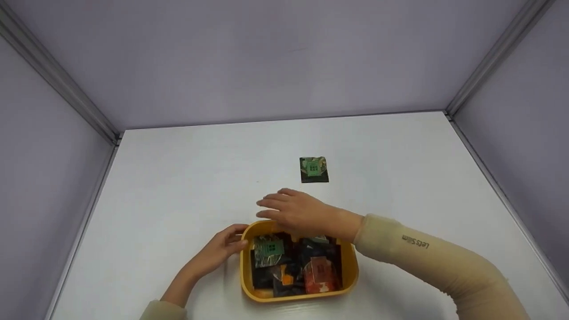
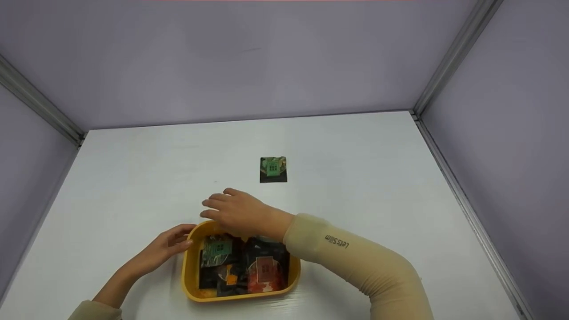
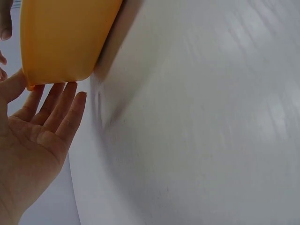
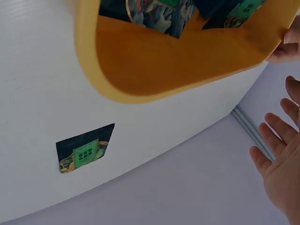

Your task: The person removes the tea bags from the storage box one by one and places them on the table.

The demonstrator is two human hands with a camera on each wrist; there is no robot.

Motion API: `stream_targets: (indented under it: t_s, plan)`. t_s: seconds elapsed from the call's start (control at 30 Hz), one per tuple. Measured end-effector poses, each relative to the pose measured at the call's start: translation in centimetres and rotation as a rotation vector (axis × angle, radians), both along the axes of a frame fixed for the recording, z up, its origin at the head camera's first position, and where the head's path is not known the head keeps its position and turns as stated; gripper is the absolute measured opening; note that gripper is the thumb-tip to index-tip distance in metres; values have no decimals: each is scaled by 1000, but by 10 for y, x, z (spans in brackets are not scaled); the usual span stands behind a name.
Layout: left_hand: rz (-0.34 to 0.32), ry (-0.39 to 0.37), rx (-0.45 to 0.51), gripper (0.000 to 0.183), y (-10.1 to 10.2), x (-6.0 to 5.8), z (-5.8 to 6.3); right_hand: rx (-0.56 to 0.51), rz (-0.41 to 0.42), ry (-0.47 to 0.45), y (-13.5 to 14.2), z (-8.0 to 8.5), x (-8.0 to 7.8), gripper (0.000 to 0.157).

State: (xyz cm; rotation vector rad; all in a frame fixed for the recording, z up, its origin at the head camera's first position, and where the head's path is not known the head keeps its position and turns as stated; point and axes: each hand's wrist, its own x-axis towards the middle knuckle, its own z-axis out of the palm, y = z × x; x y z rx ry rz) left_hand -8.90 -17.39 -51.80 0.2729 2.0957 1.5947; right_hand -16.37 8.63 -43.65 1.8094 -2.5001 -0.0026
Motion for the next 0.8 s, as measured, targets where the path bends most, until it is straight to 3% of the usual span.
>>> stream_targets:
  t_s: [0.43, 0.8]
  plan:
    - [-29, 19, 16, 53, -1, -1, 1, 132, 202, 30, -15, -10, 40, 47]
    - [-30, 3, 46, 50, -2, -2, 1, 297, 177, 13, -26, -21, 57, 49]
